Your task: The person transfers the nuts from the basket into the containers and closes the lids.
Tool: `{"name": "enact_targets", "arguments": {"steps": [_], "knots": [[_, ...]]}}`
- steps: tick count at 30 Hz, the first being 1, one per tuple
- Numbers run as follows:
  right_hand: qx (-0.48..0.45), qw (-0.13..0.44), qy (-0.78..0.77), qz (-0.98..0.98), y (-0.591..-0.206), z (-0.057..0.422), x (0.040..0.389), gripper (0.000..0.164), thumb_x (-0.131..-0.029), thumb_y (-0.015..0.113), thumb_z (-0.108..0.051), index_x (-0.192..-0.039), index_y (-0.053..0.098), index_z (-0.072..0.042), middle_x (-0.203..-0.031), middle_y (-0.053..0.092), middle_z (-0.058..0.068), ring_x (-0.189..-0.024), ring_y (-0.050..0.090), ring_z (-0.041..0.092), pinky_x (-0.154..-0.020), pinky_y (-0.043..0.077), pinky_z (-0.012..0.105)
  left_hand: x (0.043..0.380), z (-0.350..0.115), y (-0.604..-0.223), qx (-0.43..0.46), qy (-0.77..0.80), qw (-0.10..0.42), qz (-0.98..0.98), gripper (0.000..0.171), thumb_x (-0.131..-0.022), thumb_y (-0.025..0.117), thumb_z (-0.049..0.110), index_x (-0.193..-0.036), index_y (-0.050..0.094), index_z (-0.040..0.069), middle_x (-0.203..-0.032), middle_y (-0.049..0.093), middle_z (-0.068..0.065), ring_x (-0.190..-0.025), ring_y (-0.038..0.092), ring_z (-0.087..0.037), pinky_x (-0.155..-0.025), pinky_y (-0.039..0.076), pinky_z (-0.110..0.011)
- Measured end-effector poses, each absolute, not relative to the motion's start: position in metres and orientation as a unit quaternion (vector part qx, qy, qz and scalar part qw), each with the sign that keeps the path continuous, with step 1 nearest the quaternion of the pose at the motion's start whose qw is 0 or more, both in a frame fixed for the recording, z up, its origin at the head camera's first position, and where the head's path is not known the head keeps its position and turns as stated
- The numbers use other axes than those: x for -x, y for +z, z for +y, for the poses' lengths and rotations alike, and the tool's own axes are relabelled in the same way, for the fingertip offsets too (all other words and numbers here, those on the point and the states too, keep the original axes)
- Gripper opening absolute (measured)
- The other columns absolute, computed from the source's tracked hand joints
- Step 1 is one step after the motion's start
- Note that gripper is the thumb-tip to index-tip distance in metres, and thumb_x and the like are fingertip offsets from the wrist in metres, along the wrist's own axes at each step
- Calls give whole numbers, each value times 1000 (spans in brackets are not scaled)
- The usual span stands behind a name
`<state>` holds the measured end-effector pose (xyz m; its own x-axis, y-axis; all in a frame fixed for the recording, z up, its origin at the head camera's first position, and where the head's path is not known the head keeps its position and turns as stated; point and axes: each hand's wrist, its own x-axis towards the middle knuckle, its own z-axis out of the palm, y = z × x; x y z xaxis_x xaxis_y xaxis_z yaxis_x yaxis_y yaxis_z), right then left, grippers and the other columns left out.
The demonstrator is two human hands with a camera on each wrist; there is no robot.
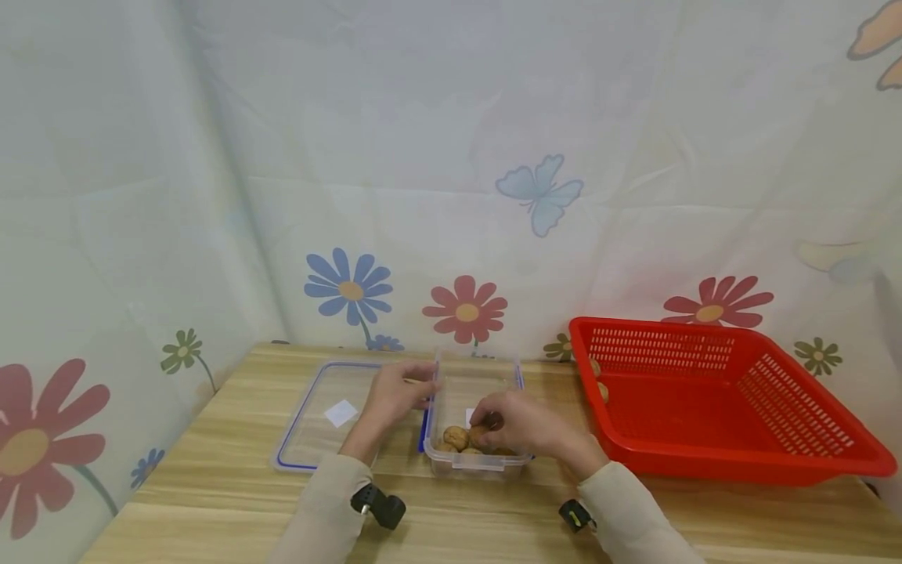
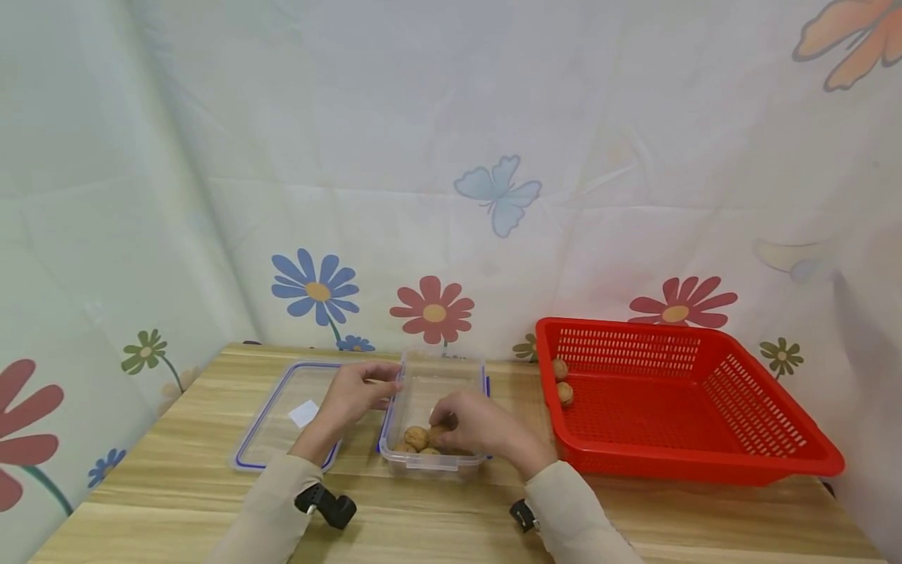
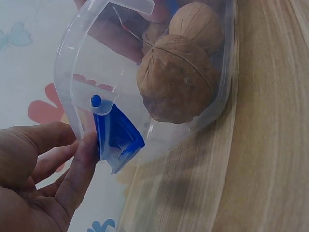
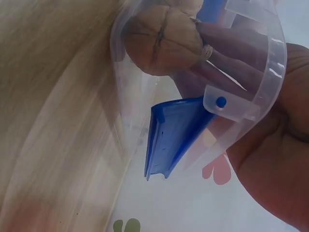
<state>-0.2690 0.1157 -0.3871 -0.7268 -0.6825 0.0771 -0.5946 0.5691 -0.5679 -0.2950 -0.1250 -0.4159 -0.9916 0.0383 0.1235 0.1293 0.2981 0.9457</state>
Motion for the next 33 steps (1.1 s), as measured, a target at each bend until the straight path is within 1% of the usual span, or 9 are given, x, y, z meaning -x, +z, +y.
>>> {"name": "enact_targets", "arguments": {"steps": [6, 11, 18, 20, 23, 26, 28, 33], "knots": [[366, 71, -275, 886, -388, 113, 268, 16, -93, 83, -6, -108, 78, -4, -101, 77, 4, -88, 69, 14, -89, 65, 39, 293, -124, -414, 45, -589, 35, -806, 31, -97, 76, 2, -128, 73, -4, -117, 74, -20, -84, 76, -26, -73, 67, -34], [374, 62, -271, 885, -388, 113, 268, 17, -92, 84, -7, -108, 79, -2, -100, 77, 6, -86, 68, 14, -89, 65, 43, 292, -124, -411, 37, -596, 28, -801, 32, -97, 76, 4, -129, 73, -4, -119, 74, -20, -86, 77, -26, -76, 67, -35], [367, 74, -290, 881, -386, 116, 267, 21, -93, 83, -9, -112, 78, -2, -106, 78, 7, -92, 70, 18, -91, 64, 40, 290, -122, -410, 35, -593, 26, -804, 33, -97, 76, 4, -129, 72, -4, -119, 74, -19, -89, 76, -25, -76, 67, -34], [362, 81, -304, 877, -385, 117, 267, 22, -93, 83, -9, -113, 78, -2, -108, 77, 8, -96, 71, 21, -92, 64, 43, 290, -123, -410, 33, -595, 25, -803, 33, -98, 76, 4, -130, 72, -4, -119, 74, -18, -89, 76, -25, -77, 67, -34], [347, 93, -326, 875, -383, 119, 265, 25, -94, 83, -10, -116, 76, -1, -112, 77, 10, -102, 72, 28, -97, 62, 50, 290, -123, -410, 35, -591, 26, -805, 33, -98, 75, 5, -130, 72, -4, -119, 74, -19, -88, 76, -26, -77, 67, -35], [331, 91, -336, 877, -377, 123, 263, 26, -94, 81, -9, -119, 75, 0, -117, 75, 14, -107, 71, 32, -99, 60, 55, 291, -123, -411, 39, -588, 28, -808, 33, -98, 76, 5, -129, 72, -4, -118, 74, -19, -85, 77, -27, -76, 68, -35], [326, 79, -333, 881, -372, 126, 261, 26, -94, 81, -8, -119, 75, -1, -118, 75, 14, -108, 72, 32, -99, 61, 53, 291, -123, -412, 44, -588, 29, -807, 33, -98, 76, 5, -129, 72, -5, -117, 74, -20, -84, 77, -28, -75, 68, -35], [321, 55, -326, 888, -352, 133, 254, 27, -95, 82, -12, -121, 76, -8, -114, 76, 3, -105, 72, 23, -93, 64, 40, 291, -124, -412, 46, -591, 31, -804, 32, -97, 76, 3, -127, 72, -5, -116, 74, -20, -85, 77, -28, -74, 68, -35]]}}
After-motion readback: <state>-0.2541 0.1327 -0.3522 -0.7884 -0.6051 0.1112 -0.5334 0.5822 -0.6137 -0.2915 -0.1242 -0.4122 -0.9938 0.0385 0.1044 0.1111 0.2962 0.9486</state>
